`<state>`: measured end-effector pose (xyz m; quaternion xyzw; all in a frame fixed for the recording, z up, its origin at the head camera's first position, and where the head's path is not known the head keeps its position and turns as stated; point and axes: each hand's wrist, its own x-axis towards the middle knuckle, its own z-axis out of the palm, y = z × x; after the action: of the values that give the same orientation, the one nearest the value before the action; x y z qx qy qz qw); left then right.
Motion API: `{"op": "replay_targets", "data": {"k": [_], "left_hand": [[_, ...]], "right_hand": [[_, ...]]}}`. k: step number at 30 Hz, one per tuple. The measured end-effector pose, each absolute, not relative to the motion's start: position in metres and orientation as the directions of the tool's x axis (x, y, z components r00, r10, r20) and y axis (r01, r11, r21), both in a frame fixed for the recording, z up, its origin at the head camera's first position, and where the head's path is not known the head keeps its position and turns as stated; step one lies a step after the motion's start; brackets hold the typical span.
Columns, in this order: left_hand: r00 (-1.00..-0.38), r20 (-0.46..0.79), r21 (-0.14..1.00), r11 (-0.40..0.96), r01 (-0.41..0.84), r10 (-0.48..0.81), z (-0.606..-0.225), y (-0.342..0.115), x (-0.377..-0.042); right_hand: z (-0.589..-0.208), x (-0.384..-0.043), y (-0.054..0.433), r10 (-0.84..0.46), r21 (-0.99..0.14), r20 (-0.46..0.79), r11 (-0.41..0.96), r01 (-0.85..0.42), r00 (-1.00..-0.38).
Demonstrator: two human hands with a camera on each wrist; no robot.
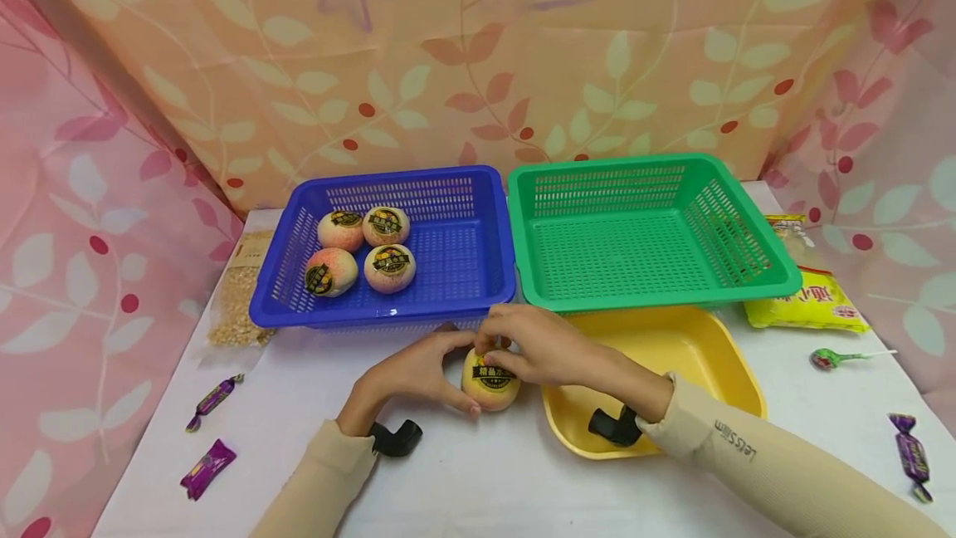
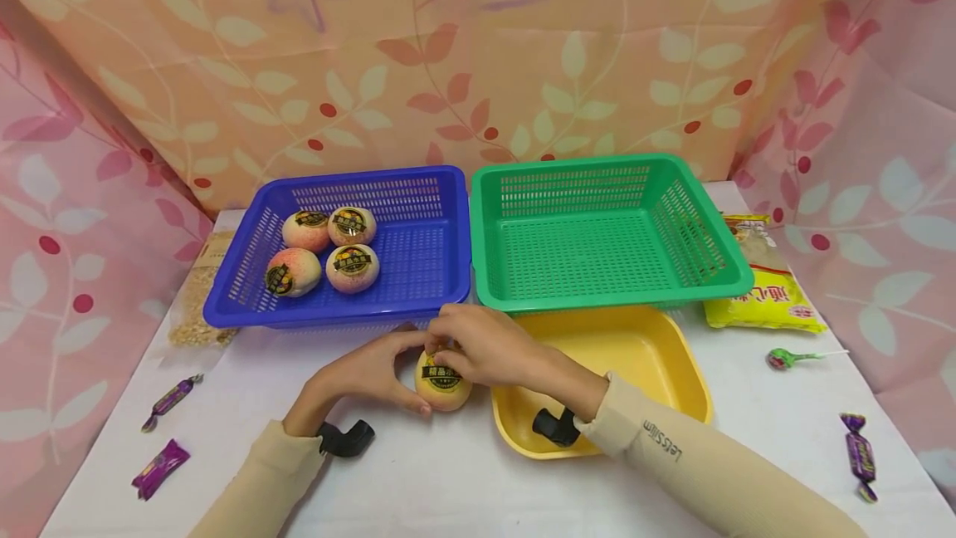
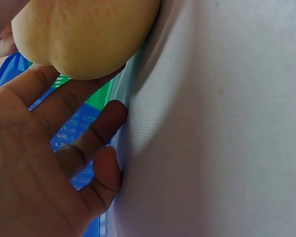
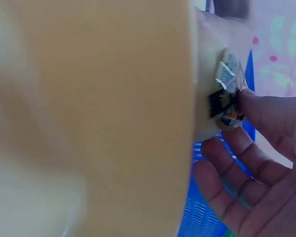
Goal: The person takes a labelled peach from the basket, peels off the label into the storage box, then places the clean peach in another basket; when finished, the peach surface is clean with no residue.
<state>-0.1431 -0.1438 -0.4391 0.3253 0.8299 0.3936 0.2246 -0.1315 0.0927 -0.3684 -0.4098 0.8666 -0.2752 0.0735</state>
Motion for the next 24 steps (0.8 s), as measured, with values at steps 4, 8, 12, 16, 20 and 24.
{"op": "replay_targets", "data": {"k": [4,8,12,16,20,24], "left_hand": [[-0.688,-0.123,0.804,0.478,0.354,0.715,-0.440,-0.143,-0.144],[-0.682,-0.114,0.802,0.472,0.366,0.723,-0.441,-0.144,-0.147],[-0.680,-0.110,0.798,0.472,0.375,0.725,-0.442,-0.143,-0.147],[-0.683,-0.104,0.799,0.470,0.375,0.723,-0.441,-0.143,-0.146],[-0.688,-0.100,0.802,0.468,0.372,0.719,-0.442,-0.144,-0.145],[-0.691,-0.107,0.811,0.465,0.355,0.715,-0.442,-0.146,-0.145]], "right_hand": [[-0.364,-0.132,0.094,-0.748,-0.591,0.094,0.489,-0.642,-0.657],[-0.358,-0.134,0.101,-0.743,-0.693,0.101,0.424,-0.583,-0.661],[-0.349,-0.134,0.116,-0.724,-0.801,0.078,0.363,-0.475,-0.685],[-0.345,-0.135,0.138,-0.694,-0.853,0.029,0.357,-0.380,-0.719],[-0.345,-0.136,0.162,-0.710,-0.872,-0.016,0.355,-0.338,-0.704],[-0.351,-0.132,0.184,-0.746,-0.852,-0.077,0.394,-0.345,-0.662]]}}
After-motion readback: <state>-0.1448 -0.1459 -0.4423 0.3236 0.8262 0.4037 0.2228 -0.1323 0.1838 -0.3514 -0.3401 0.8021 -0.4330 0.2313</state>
